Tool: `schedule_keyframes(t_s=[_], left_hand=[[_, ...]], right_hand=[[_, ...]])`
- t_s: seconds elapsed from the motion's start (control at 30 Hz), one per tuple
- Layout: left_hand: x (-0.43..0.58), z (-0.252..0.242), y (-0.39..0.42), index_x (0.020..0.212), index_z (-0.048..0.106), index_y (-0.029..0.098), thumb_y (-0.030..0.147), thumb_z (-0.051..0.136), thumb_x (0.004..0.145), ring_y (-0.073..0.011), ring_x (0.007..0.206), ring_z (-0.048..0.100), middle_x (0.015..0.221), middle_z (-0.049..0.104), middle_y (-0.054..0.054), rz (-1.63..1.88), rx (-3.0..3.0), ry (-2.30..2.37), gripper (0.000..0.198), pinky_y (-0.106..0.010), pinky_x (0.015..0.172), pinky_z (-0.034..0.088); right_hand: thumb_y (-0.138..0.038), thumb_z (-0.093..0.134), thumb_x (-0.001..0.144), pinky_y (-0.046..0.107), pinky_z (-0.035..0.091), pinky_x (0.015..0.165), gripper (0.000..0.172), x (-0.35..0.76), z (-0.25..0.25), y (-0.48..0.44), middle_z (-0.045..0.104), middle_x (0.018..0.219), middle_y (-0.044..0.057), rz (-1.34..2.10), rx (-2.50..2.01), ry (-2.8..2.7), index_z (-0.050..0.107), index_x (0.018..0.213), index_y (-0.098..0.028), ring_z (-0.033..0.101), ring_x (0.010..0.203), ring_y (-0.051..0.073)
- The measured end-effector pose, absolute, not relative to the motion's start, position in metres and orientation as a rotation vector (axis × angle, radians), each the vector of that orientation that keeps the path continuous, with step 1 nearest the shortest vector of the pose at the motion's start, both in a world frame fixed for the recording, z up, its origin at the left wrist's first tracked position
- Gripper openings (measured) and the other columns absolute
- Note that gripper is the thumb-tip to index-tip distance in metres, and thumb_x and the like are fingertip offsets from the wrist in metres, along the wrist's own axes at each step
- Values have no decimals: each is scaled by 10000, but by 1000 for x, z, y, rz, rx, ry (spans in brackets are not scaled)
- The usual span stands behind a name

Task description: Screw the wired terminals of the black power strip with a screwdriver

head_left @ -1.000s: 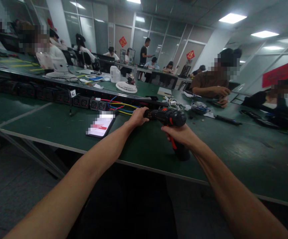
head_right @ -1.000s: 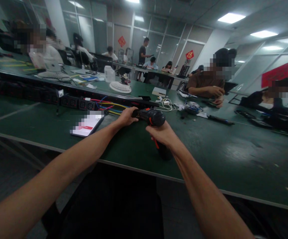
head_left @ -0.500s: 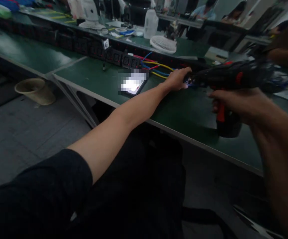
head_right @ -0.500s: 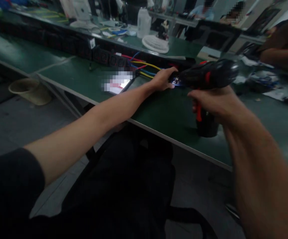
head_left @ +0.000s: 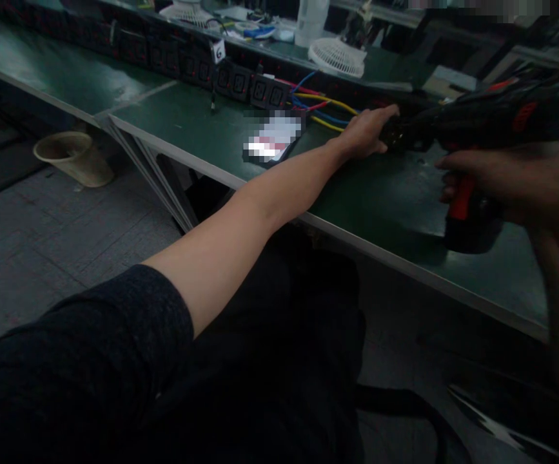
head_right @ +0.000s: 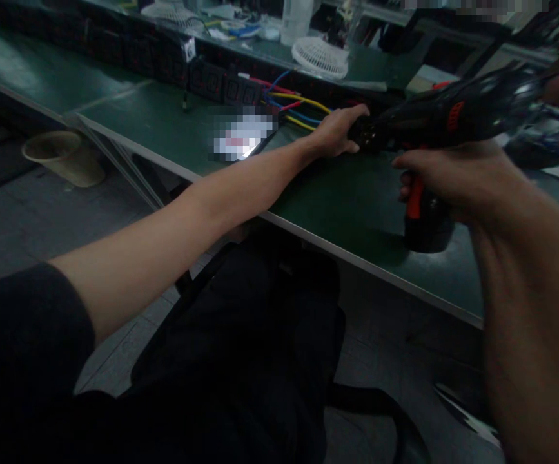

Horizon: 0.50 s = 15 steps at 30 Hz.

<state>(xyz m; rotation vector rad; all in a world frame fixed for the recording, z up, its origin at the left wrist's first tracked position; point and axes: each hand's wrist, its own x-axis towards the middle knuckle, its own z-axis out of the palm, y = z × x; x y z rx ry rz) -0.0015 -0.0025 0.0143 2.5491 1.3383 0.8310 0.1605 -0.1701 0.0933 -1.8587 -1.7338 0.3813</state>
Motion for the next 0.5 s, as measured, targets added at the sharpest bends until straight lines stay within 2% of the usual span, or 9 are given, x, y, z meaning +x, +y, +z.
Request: schedule_keyframes(t_s=[0.1,0.2,0.27,0.3,0.33,0.37,0.43,0.5], left_hand=[[0,9,2,1436,477,99,225,625,987,-274,1414,494,1525,541,-134,821,2536,1284,490,-399,1190,334],[1,-4,20,1436,478,50,150,603,975,-329,1430,462,1536,495,-167,918,2525,1162,488,-447,1169,315],[2,-13,32,1420,515,124,172,801,816,-384,1409,469,1555,493,-137,1034,2507,1069,670,-476,1167,382],[2,-16,36,1424,509,101,184,765,846,-385,1412,459,1541,497,-136,1037,2508,1043,638,-475,1170,374],[2,-18,39,1426,492,42,191,603,971,-368,1452,427,1503,494,-134,1011,2516,1036,492,-450,1179,311],[2,-19,40,1428,496,51,204,586,987,-360,1450,431,1485,510,-133,1014,2503,1059,476,-460,1185,302],[1,-18,36,1433,529,194,241,820,809,-372,1410,471,1461,567,-94,1052,2462,1120,690,-498,1186,369],[1,-13,26,1420,552,232,226,876,737,-376,1380,502,1387,621,-85,1063,2430,1175,757,-513,1176,396]], right_hand=[[-90,710,915,306,494,532,84,160,94,-172,596,666,15,540,-1794,-1652,666,969,-138,549,499,102],[-53,687,883,307,481,544,127,158,97,-176,549,620,-19,664,-1737,-1611,636,956,-144,549,499,118],[-43,669,864,296,472,532,123,157,98,-179,538,589,-23,686,-1728,-1598,618,877,-154,539,478,117],[-41,665,851,289,469,517,136,156,99,-180,536,576,-23,690,-1725,-1593,606,835,-163,534,466,117],[-46,664,843,282,467,503,146,156,100,-181,538,572,-21,694,-1715,-1602,598,804,-170,530,460,117],[-47,665,832,272,462,488,159,156,100,-181,537,568,-20,698,-1714,-1609,590,775,-176,528,455,115],[-58,664,814,256,452,457,169,157,99,-180,536,565,-16,701,-1712,-1626,585,736,-184,528,450,116],[-75,667,797,254,451,425,143,160,98,-179,554,580,-9,708,-1698,-1632,599,744,-189,542,452,130]])
